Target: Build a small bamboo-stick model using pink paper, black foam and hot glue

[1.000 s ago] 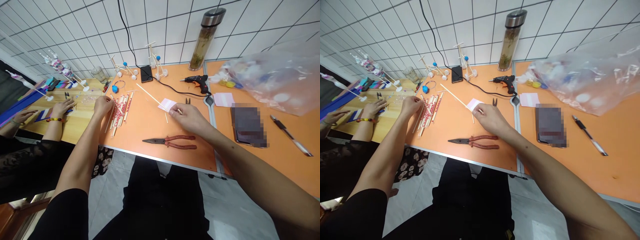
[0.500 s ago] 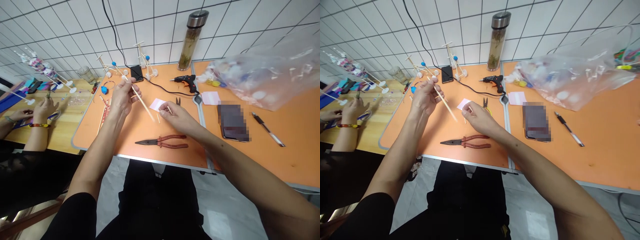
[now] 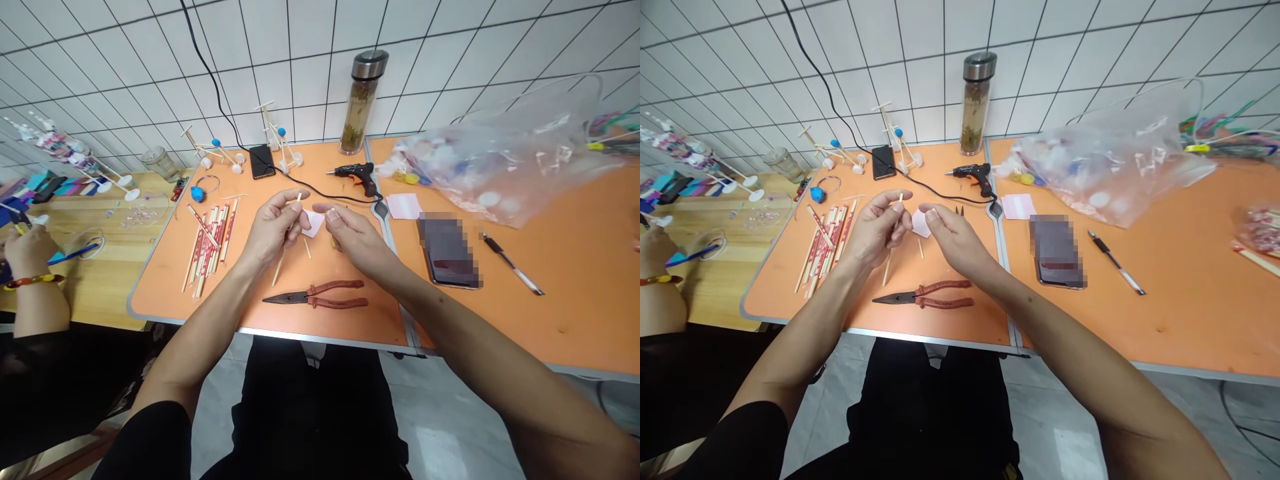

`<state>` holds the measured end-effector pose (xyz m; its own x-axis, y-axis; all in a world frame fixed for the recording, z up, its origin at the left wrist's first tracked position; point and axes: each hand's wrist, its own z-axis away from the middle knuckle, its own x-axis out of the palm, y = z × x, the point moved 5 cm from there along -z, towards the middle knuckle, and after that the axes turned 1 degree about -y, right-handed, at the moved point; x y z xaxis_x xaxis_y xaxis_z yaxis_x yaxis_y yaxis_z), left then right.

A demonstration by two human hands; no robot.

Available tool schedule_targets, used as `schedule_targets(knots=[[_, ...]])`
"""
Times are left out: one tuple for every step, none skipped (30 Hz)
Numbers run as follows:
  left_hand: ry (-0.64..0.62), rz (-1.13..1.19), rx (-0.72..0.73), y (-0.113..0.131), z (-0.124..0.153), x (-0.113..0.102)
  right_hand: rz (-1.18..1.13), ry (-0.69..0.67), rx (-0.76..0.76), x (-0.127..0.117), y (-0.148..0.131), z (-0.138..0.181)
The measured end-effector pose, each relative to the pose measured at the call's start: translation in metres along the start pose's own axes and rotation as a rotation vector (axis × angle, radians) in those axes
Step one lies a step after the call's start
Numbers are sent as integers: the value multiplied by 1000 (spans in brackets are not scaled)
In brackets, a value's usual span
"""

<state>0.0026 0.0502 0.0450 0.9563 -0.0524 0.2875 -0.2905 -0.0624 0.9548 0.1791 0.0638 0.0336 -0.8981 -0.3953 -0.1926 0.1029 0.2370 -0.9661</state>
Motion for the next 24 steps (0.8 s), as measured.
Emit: schedule_targets(knots=[[-12, 1, 2, -1, 0, 1, -14, 13, -1, 0, 0, 0], [-17, 0, 4, -2, 1, 2, -28, 18, -2, 0, 0, 0], [-17, 1, 10, -3, 1, 2, -33, 20, -8, 0, -1, -1], [-16, 3, 19, -4, 1, 2, -24, 21, -22, 0, -1, -1], [-14, 7, 29, -4, 2, 2, -3, 27, -44, 0, -2, -2], [-10, 10, 39, -4, 2, 1, 24, 40, -74, 0, -3, -2], [-2, 10, 44, -5, 2, 0, 49, 59, -106, -1, -5, -3], [8, 6, 44, -5, 2, -1, 64, 81, -136, -1, -6, -3], [20, -3, 37, -5, 3, -3, 63, 105, -161, -2, -7, -3], [32, -16, 27, -5, 3, -4, 48, 132, -173, -3, -7, -3], [42, -32, 15, -5, 4, -5, 23, 157, -175, -4, -7, -3], [50, -47, 6, -5, 4, -6, -4, 181, -168, -5, -7, -3], [56, -57, 3, -4, 5, -6, -32, 200, -157, -5, -7, -3], [59, -63, 4, -3, 6, -6, -57, 217, -145, -6, -7, -3], [59, -64, 9, -3, 6, -5, -78, 228, -138, -6, -8, -3], [57, -64, 15, -3, 7, -4, -97, 234, -137, -6, -10, -3], [52, -64, 21, -3, 7, -3, -119, 234, -139, -5, -11, -3], [45, -71, 24, -4, 8, -1, -145, 228, -139, -3, -12, -3], [39, -85, 25, -6, 8, 0, -174, 217, -135, -2, -13, -4], [33, -106, 24, -7, 9, 1, -199, 202, -126, 0, -14, -4], [28, -132, 25, -9, 9, 3, -216, 188, -112, 1, -15, -4], [23, -161, 28, -10, 10, 4, -222, 177, -98, 3, -15, -4], [18, -187, 36, -12, 10, 4, -217, 169, -87, 3, -16, -4], [12, -207, 47, -13, 10, 5, -204, 165, -80, 4, -16, -4]])
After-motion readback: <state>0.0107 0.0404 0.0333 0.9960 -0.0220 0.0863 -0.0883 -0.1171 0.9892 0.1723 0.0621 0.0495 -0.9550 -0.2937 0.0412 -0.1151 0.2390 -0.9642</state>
